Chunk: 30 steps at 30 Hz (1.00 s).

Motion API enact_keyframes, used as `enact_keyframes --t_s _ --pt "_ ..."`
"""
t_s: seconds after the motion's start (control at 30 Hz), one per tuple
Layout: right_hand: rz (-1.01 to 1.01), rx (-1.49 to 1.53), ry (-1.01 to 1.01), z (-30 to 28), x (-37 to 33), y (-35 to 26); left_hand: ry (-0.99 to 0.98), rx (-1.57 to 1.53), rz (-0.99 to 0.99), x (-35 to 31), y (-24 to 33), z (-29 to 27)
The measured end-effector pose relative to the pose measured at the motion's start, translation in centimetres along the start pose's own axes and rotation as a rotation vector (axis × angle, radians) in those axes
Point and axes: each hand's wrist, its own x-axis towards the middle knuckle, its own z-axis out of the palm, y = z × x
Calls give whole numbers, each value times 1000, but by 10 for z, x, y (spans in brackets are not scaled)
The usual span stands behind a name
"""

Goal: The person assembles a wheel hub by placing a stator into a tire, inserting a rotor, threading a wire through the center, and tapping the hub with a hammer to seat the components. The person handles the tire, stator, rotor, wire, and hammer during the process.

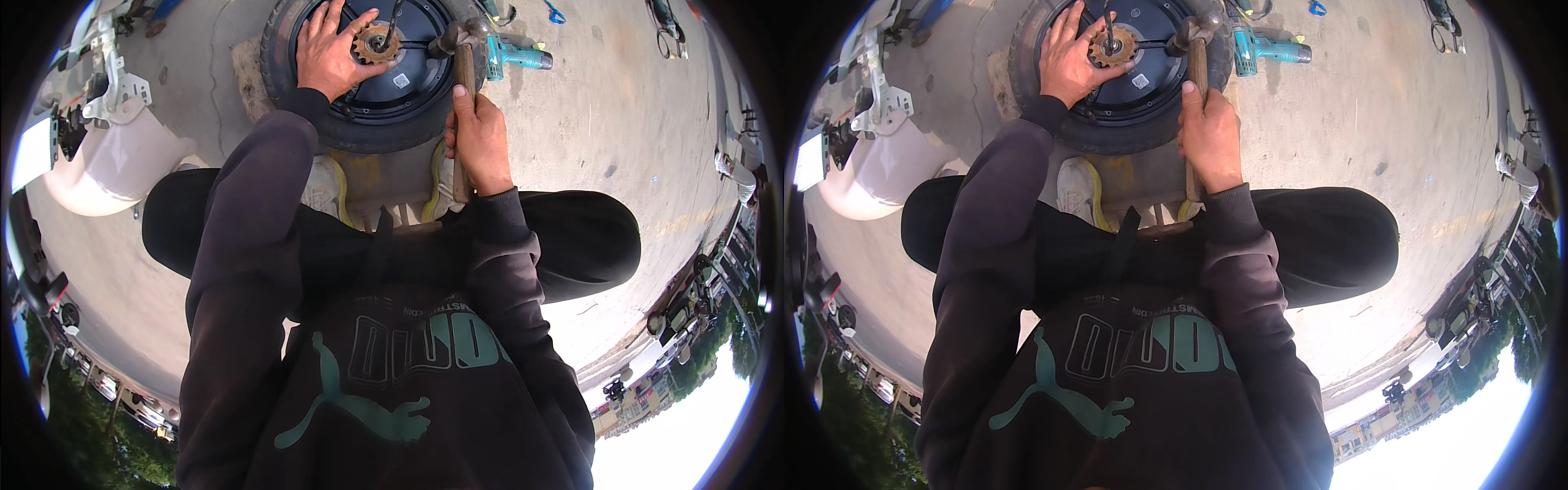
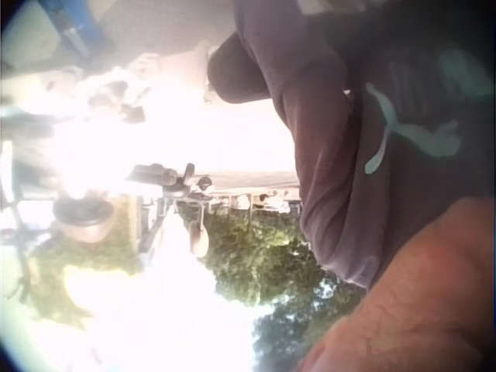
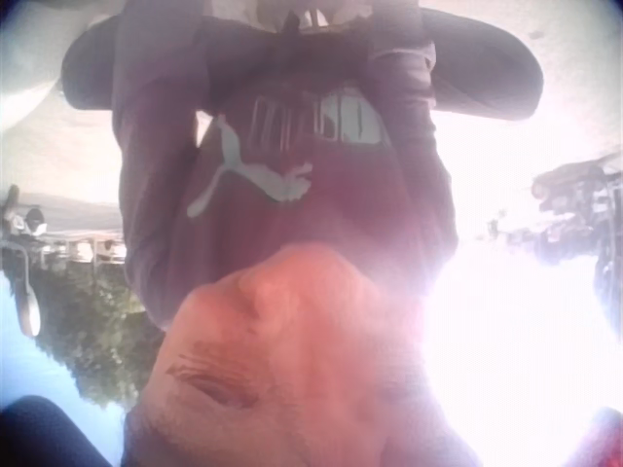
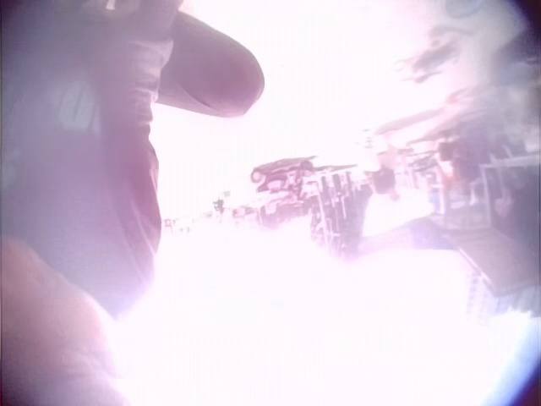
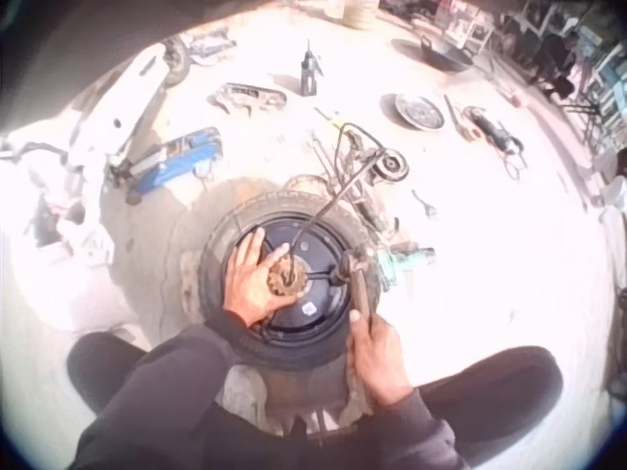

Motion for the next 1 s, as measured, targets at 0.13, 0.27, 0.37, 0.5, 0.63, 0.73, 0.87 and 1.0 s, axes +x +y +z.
enact_keyframes --t_s 0.13,0.27,0.37,0.5,0.63,0.73,0.87,1.0 --pt "27 -91 59 -3 -9 11 -10 38 -1 1 4 1" --pt "-22 -78 49 -6 -1 10 -11 30 -13 -1 -1 5" --pt "47 -31 53 -6 -8 15 -32 62 -23 2 4 2" --pt "0 4 13 -4 -1 3 -8 48 -30 -1 0 2" --pt "32 -15 10 -4 -6 12 -170 -59 -162 12 21 -20" --pt "53 3 27 -2 -4 4 -132 -49 -154 11 16 -15" --pt "35 4 8 -3 -6 11 -50 195 2 -4 -9 10" --pt "72 85 33 -2 -3 10 -156 -31 -131 6 14 -15"
